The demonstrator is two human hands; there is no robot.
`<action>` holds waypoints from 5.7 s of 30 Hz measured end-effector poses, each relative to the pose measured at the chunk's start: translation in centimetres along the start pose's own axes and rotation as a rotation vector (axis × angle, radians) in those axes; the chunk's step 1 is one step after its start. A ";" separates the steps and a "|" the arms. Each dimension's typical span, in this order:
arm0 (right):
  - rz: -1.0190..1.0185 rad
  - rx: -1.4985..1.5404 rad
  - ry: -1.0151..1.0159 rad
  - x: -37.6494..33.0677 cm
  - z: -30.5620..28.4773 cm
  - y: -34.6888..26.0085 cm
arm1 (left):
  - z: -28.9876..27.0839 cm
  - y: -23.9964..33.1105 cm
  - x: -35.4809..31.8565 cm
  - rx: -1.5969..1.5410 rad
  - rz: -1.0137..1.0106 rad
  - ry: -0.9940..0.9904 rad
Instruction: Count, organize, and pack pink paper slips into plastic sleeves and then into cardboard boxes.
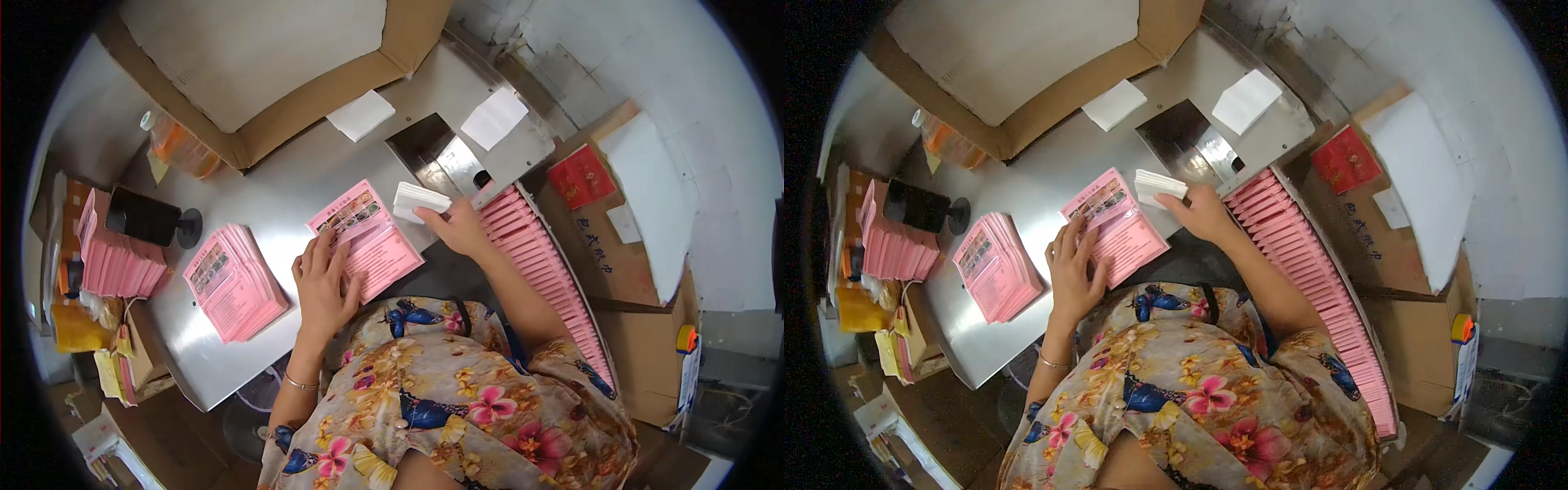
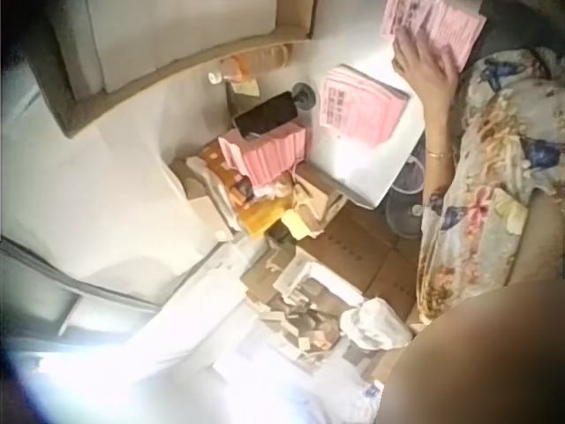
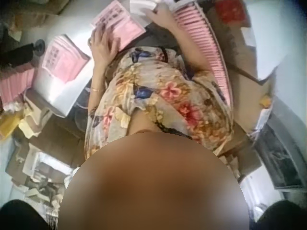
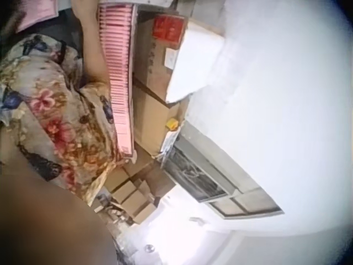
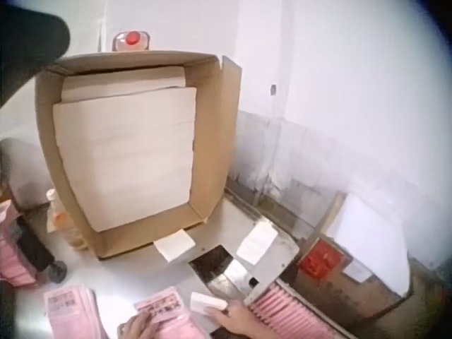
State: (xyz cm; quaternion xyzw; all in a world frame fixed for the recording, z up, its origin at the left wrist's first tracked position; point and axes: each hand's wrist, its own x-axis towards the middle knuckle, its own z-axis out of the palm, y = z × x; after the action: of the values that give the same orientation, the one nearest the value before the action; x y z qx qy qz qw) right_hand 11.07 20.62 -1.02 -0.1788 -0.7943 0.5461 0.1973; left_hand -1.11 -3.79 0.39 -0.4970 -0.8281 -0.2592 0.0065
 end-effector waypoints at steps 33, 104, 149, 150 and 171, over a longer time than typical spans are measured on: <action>-0.142 -1.079 -0.266 6.8 -4.7 3.1 | 4.7 2.9 4.1 -0.235 0.074 0.179; -0.926 -0.446 0.010 -1.5 4.6 0.7 | 1.1 0.4 2.6 0.132 0.198 -0.131; -0.367 -0.373 -0.144 -5.8 0.1 -1.5 | -2.7 -2.0 -1.4 0.044 0.520 -0.247; -0.388 -0.373 -0.165 -5.6 0.1 -1.6 | -2.8 -1.8 -1.7 0.052 0.499 -0.229; -0.497 -0.262 -0.300 1.3 16.7 -6.6 | -9.1 -10.5 -10.2 0.117 -0.552 0.587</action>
State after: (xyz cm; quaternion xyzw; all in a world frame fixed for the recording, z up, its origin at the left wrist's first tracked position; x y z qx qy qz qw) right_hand 1.00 5.68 -0.13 0.0794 -0.8974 0.3946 0.1807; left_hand -6.86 -20.00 1.07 -0.1597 -0.9066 -0.3347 0.2013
